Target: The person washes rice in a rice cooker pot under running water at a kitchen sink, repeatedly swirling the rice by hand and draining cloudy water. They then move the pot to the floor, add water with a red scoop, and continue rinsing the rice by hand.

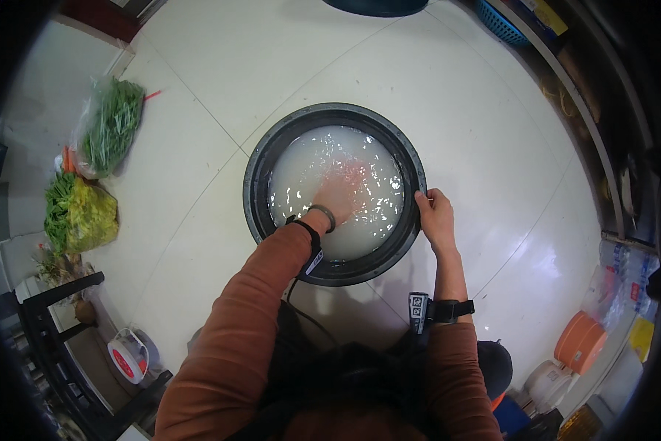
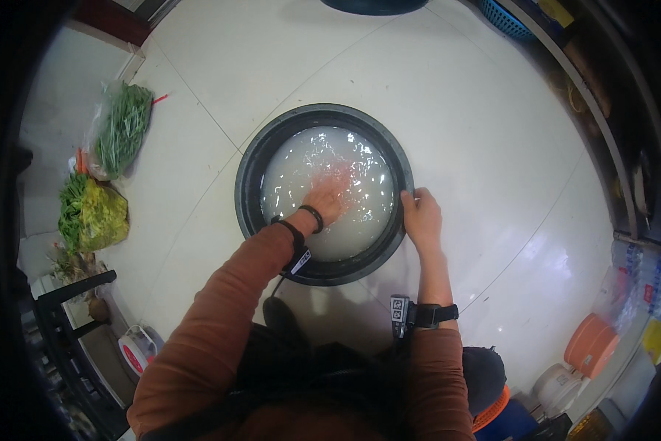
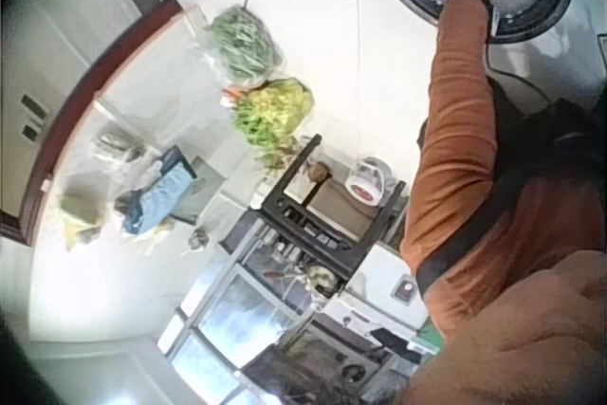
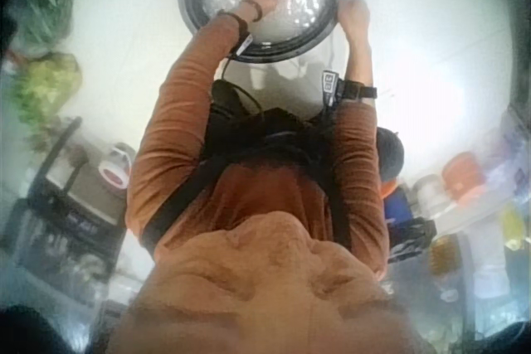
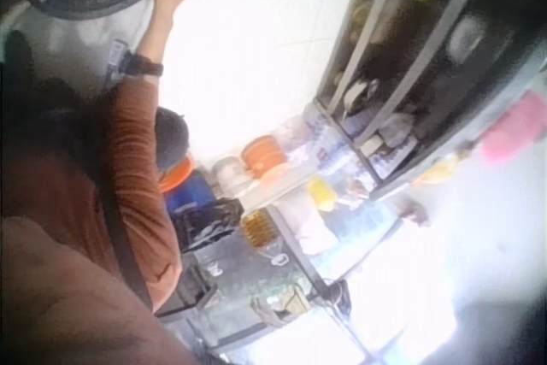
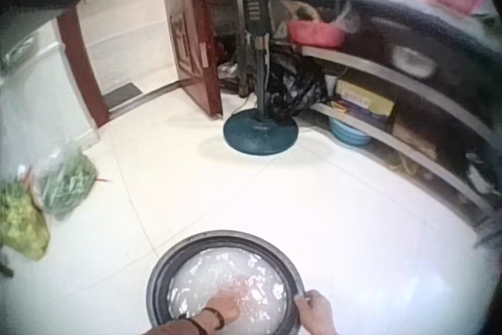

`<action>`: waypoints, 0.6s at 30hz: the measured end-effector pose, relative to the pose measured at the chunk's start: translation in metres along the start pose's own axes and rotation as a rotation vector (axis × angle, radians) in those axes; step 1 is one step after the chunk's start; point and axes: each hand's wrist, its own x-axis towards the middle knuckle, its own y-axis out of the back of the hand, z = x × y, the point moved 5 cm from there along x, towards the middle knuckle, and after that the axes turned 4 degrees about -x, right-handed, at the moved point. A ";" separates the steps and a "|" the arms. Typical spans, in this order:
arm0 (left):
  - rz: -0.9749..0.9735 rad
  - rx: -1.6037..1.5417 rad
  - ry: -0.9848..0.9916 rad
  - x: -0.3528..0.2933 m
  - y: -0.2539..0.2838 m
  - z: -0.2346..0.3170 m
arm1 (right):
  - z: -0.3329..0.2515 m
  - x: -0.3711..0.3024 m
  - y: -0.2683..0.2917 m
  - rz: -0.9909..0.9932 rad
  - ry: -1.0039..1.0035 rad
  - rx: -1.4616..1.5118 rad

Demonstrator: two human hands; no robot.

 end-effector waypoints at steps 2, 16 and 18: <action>-0.143 -0.061 0.058 -0.001 -0.002 0.001 | -0.002 0.000 0.001 0.011 0.013 -0.007; 0.288 0.139 -0.087 0.003 0.012 0.012 | -0.010 -0.004 0.004 0.000 -0.007 -0.003; -0.043 -0.076 0.052 0.007 -0.007 -0.001 | -0.009 -0.004 0.004 -0.004 -0.016 0.004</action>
